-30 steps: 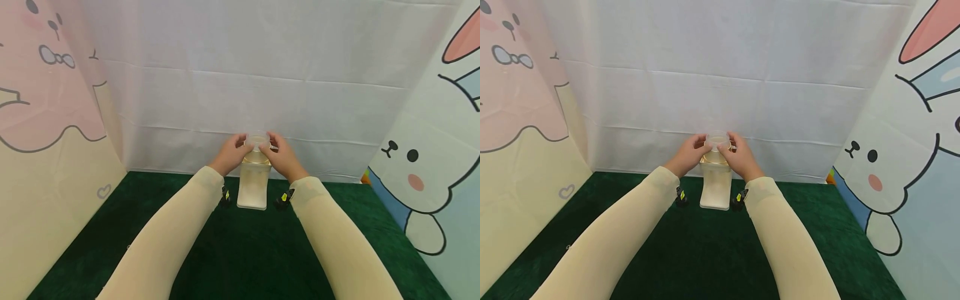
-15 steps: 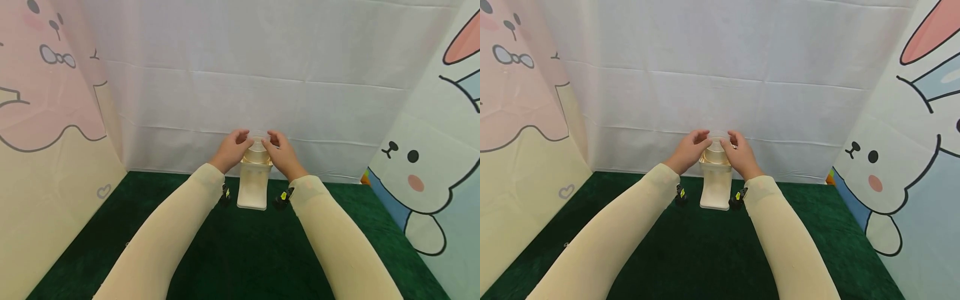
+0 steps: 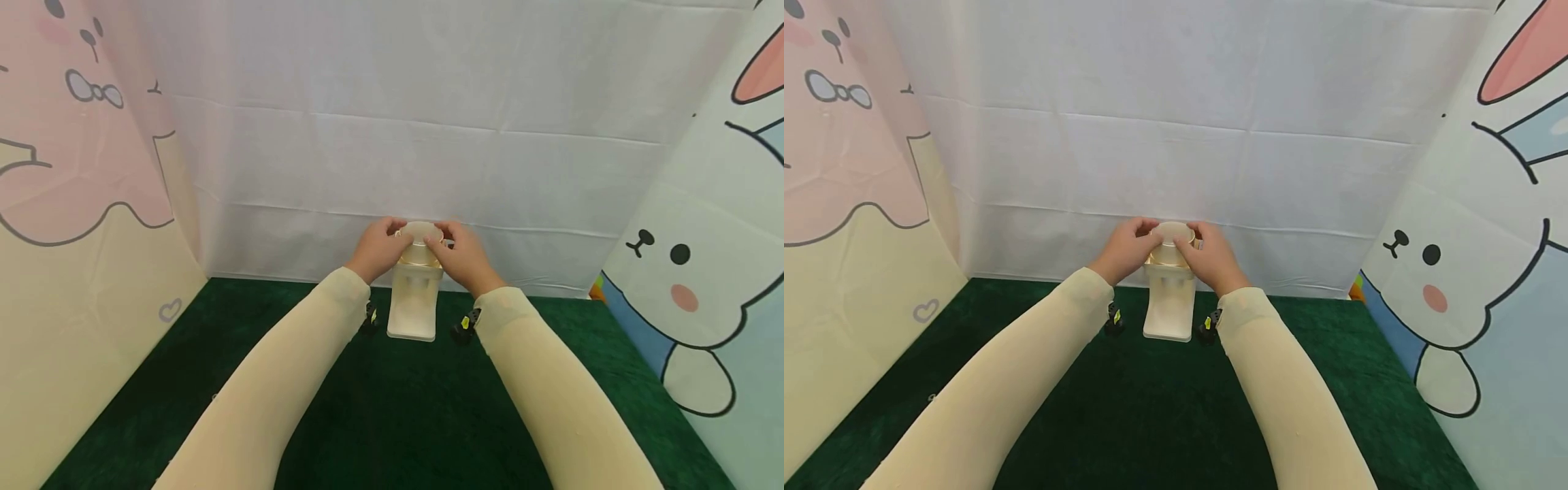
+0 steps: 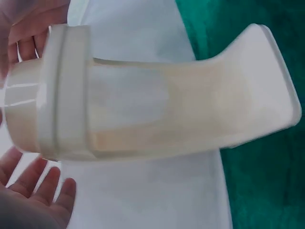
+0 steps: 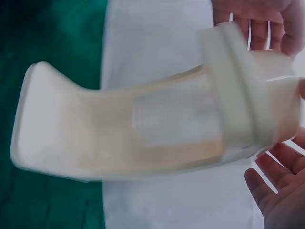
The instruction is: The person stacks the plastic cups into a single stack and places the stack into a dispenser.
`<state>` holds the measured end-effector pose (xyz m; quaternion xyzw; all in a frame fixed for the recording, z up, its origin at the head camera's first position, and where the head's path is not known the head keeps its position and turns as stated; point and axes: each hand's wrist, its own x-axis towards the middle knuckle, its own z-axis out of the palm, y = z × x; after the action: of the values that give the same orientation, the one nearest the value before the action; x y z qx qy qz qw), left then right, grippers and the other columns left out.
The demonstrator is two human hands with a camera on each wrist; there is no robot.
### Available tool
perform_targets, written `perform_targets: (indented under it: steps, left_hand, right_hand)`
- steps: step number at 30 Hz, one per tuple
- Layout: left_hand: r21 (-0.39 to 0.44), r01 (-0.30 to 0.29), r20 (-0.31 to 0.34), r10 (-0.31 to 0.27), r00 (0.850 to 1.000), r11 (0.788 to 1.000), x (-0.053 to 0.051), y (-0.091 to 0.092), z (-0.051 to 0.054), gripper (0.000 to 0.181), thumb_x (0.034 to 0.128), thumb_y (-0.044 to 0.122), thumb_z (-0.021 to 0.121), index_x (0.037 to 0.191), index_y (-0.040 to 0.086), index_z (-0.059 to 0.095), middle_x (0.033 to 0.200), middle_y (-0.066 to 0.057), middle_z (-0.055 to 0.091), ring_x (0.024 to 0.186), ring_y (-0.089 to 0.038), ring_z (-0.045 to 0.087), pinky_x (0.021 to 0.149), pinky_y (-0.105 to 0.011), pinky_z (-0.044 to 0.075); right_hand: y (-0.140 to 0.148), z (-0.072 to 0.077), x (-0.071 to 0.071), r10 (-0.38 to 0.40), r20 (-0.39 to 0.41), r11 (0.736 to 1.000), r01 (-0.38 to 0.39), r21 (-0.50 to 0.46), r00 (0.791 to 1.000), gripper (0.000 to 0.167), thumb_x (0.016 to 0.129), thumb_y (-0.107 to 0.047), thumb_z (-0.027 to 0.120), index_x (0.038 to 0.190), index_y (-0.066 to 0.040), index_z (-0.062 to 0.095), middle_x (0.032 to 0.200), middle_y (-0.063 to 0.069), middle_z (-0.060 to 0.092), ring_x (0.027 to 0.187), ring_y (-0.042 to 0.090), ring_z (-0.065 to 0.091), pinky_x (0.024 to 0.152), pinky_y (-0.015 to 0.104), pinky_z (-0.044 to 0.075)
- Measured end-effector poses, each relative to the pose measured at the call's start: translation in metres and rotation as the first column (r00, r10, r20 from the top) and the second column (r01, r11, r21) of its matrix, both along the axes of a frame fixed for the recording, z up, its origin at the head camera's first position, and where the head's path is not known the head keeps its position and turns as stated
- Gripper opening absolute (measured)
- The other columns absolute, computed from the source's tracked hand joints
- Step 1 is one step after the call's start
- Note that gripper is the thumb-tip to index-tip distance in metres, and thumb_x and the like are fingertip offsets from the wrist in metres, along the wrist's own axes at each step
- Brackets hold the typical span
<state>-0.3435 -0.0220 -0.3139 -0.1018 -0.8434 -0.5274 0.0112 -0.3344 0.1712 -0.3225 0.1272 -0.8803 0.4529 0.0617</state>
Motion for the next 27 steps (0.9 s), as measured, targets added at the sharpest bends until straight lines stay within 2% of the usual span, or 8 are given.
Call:
perform_targets:
  steps: [6, 9, 13, 17, 24, 27]
  left_hand:
    - [-0.048, -0.011, 0.018, 0.012, 1.000, 0.999, 0.001, 0.001, -0.003, 0.051, 0.1009, 0.038, 0.058, 0.147, 0.016, 0.053, 0.150, -0.009, 0.051, 0.137, -0.030, 0.049, 0.107, -0.050, 0.047]
    - [-0.072, -0.003, 0.004, 0.003, 1.000, 0.997, 0.001, 0.001, -0.003, 0.052, 0.1013, 0.038, 0.056, 0.148, 0.016, 0.053, 0.152, -0.008, 0.050, 0.138, -0.030, 0.047, 0.109, -0.051, 0.046]
    - [-0.104, 0.008, -0.007, -0.009, 1.000, 0.995, 0.001, 0.000, -0.003, 0.052, 0.1022, 0.038, 0.055, 0.149, 0.017, 0.053, 0.153, -0.008, 0.050, 0.140, -0.028, 0.046, 0.110, -0.051, 0.044]
    - [-0.110, 0.019, -0.014, -0.021, 1.000, 0.994, 0.002, 0.000, -0.003, 0.052, 0.1029, 0.039, 0.054, 0.150, 0.018, 0.052, 0.153, -0.007, 0.049, 0.140, -0.028, 0.046, 0.110, -0.050, 0.044]
    - [-0.084, 0.027, -0.018, -0.028, 0.999, 0.996, -0.001, -0.009, -0.007, 0.054, 0.1027, 0.042, 0.057, 0.151, 0.019, 0.051, 0.153, -0.007, 0.050, 0.141, -0.029, 0.045, 0.110, -0.053, 0.044]
    - [-0.090, 0.030, -0.021, -0.032, 0.999, 0.995, 0.001, -0.017, -0.011, 0.055, 0.1036, 0.043, 0.058, 0.152, 0.019, 0.050, 0.153, -0.008, 0.049, 0.142, -0.028, 0.043, 0.112, -0.053, 0.042]
  right_hand:
    - [-0.001, -0.006, 0.000, -0.007, -0.007, 1.000, 0.008, 0.024, 1.000, 0.065, 0.105, -0.050, 0.054, 0.154, -0.010, 0.043, 0.152, 0.014, 0.048, 0.137, 0.034, 0.046, 0.111, 0.058, 0.040]
    - [0.000, -0.006, 0.001, -0.033, -0.051, 0.994, 0.038, 0.104, 0.998, 0.062, 0.105, -0.050, 0.052, 0.153, -0.011, 0.047, 0.153, 0.013, 0.047, 0.139, 0.034, 0.044, 0.114, 0.059, 0.036]
    - [0.002, -0.008, 0.002, -0.041, -0.105, 0.973, 0.063, 0.223, 0.994, 0.060, 0.106, -0.053, 0.049, 0.152, -0.015, 0.050, 0.155, 0.011, 0.047, 0.142, 0.033, 0.042, 0.115, 0.058, 0.035]
    - [0.005, -0.009, 0.002, -0.032, -0.137, 0.954, 0.071, 0.291, 0.990, 0.063, 0.106, -0.056, 0.046, 0.154, -0.016, 0.048, 0.155, 0.010, 0.047, 0.141, 0.033, 0.043, 0.115, 0.058, 0.036]
    - [0.007, -0.013, 0.003, -0.029, -0.169, 0.956, 0.077, 0.282, 0.985, 0.058, 0.106, -0.055, 0.046, 0.152, -0.020, 0.051, 0.150, 0.008, 0.052, 0.138, 0.032, 0.047, 0.114, 0.058, 0.037]
    - [0.009, -0.016, 0.005, -0.033, -0.160, 0.961, 0.075, 0.267, 0.987, 0.057, 0.107, -0.053, 0.047, 0.152, -0.018, 0.052, 0.149, 0.010, 0.053, 0.137, 0.033, 0.048, 0.113, 0.058, 0.038]
